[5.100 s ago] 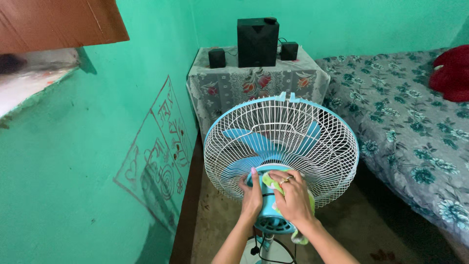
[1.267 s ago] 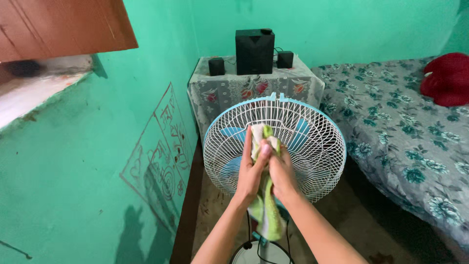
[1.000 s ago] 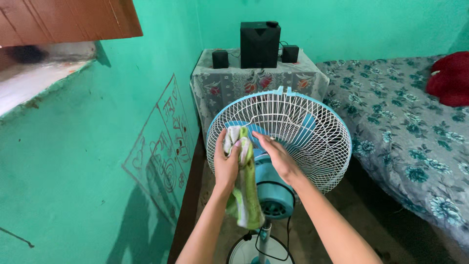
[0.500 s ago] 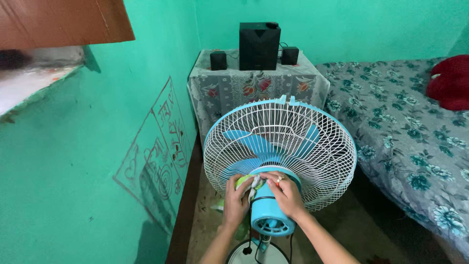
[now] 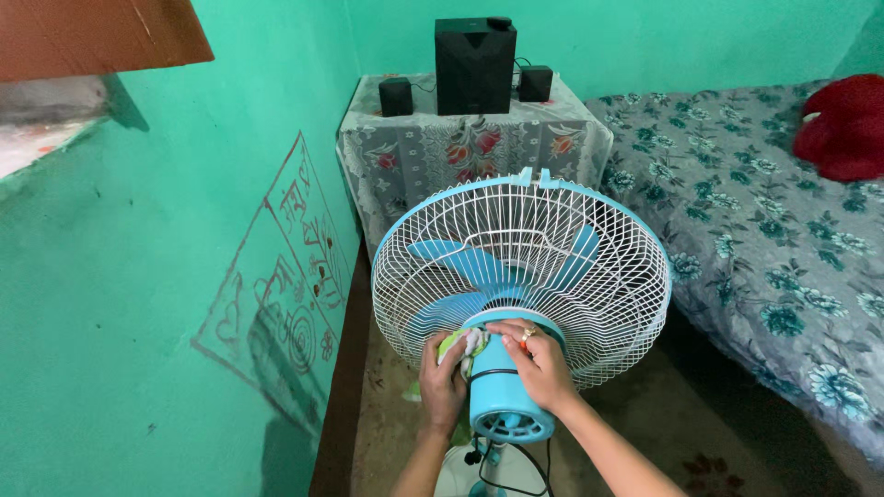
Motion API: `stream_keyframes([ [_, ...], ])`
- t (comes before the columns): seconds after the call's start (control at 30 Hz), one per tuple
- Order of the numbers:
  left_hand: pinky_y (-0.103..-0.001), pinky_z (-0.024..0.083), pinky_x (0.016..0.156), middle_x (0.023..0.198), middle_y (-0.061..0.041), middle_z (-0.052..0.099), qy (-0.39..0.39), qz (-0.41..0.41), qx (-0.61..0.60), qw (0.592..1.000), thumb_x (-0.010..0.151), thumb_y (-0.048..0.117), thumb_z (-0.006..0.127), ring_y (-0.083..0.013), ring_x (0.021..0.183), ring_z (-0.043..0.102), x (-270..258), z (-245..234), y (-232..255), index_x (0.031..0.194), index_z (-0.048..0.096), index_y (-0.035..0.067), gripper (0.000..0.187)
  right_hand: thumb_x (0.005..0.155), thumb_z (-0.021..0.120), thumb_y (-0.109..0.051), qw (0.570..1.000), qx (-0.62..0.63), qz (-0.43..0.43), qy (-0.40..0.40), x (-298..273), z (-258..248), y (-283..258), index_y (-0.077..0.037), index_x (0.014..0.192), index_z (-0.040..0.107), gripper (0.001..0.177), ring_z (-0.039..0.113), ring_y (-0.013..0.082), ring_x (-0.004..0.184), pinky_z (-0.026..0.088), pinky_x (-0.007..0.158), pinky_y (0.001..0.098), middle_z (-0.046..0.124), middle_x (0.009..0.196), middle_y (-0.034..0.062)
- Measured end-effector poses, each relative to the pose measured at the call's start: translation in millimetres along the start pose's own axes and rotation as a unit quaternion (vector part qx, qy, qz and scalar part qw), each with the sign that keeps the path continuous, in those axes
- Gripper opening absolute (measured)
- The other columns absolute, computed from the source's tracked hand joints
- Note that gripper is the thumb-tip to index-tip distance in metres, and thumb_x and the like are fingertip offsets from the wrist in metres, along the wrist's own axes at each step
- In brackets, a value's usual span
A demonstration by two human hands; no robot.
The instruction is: The person cleans a standing electric fan using a green cloth. They wipe the front grill, the motor housing, and the fan blades through the grill, then clean the power cord and plug.
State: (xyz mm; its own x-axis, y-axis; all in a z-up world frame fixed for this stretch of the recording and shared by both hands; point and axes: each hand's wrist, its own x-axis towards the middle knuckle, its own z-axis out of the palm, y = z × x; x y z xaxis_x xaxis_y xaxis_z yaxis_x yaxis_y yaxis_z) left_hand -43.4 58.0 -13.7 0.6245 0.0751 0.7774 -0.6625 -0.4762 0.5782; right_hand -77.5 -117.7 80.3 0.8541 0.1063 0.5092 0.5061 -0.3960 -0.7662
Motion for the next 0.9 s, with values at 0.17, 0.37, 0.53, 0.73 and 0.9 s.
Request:
stream_keyframes([
  [0.17, -0.045, 0.052, 0.097, 0.123, -0.019, 0.061, -0.018, 0.012, 0.016, 1.0, 0.074, -0.009, 0.068, -0.0406, 0.115, 0.062, -3.0, -6.0, -4.4, 0.119, 0.069, 0.008, 0.048, 0.099, 0.054, -0.011, 1.0, -0.003, 0.02, 0.002, 0.3, 0.3, -4.2, -0.002, 0.118, 0.074, 0.029, 0.071, 0.018, 0.097, 0.053, 0.085, 0.03, 0.076, 0.113, 0.0081],
  [0.37, -0.046, 0.051, 0.097, 0.125, -0.019, 0.059, -0.059, -0.009, 0.04, 0.997, 0.074, -0.007, 0.07, -0.0411, 0.116, 0.06, -2.3, -19.2, 9.0, 0.126, 0.066, 0.011, 0.055, 0.099, 0.055, -0.011, 0.999, -0.027, -0.032, 0.012, -0.2, 0.4, -3.7, -0.002, 0.116, 0.075, 0.028, 0.072, 0.0193, 0.097, 0.054, 0.086, 0.0301, 0.075, 0.113, 0.0101],
  [0.53, -0.047, 0.049, 0.097, 0.128, -0.02, 0.058, -0.001, -0.045, 0.092, 0.995, 0.074, -0.009, 0.064, -0.0426, 0.118, 0.058, -10.9, -22.8, 26.6, 0.129, 0.067, 0.013, 0.06, 0.098, 0.058, -0.012, 0.988, -0.103, -0.112, 0.004, -1.2, 0.4, 0.9, -0.003, 0.113, 0.076, 0.025, 0.07, 0.0253, 0.102, 0.053, 0.088, 0.0342, 0.075, 0.111, 0.0112],
  [0.73, -0.041, 0.05, 0.098, 0.127, -0.017, 0.058, 0.181, -0.136, 0.04, 0.973, 0.095, 0.004, 0.055, -0.0354, 0.117, 0.062, -20.7, -16.2, 49.2, 0.135, 0.061, 0.01, 0.042, 0.1, 0.054, -0.013, 0.995, 0.067, -0.043, -0.061, 7.1, -10.9, 29.7, -0.001, 0.115, 0.075, 0.029, 0.07, 0.0197, 0.107, 0.052, 0.095, 0.0321, 0.076, 0.115, 0.0099],
  [0.9, -0.038, 0.052, 0.095, 0.119, -0.014, 0.063, 0.098, -0.1, -0.021, 0.99, 0.098, 0.015, 0.063, -0.0299, 0.112, 0.067, -3.7, -17.3, 82.8, 0.126, 0.068, 0.007, 0.029, 0.103, 0.048, -0.013, 0.953, 0.266, 0.019, -0.145, 12.6, -24.1, 51.3, 0.001, 0.124, 0.07, 0.034, 0.065, 0.0162, 0.116, 0.044, 0.106, 0.0301, 0.074, 0.121, 0.0085],
])
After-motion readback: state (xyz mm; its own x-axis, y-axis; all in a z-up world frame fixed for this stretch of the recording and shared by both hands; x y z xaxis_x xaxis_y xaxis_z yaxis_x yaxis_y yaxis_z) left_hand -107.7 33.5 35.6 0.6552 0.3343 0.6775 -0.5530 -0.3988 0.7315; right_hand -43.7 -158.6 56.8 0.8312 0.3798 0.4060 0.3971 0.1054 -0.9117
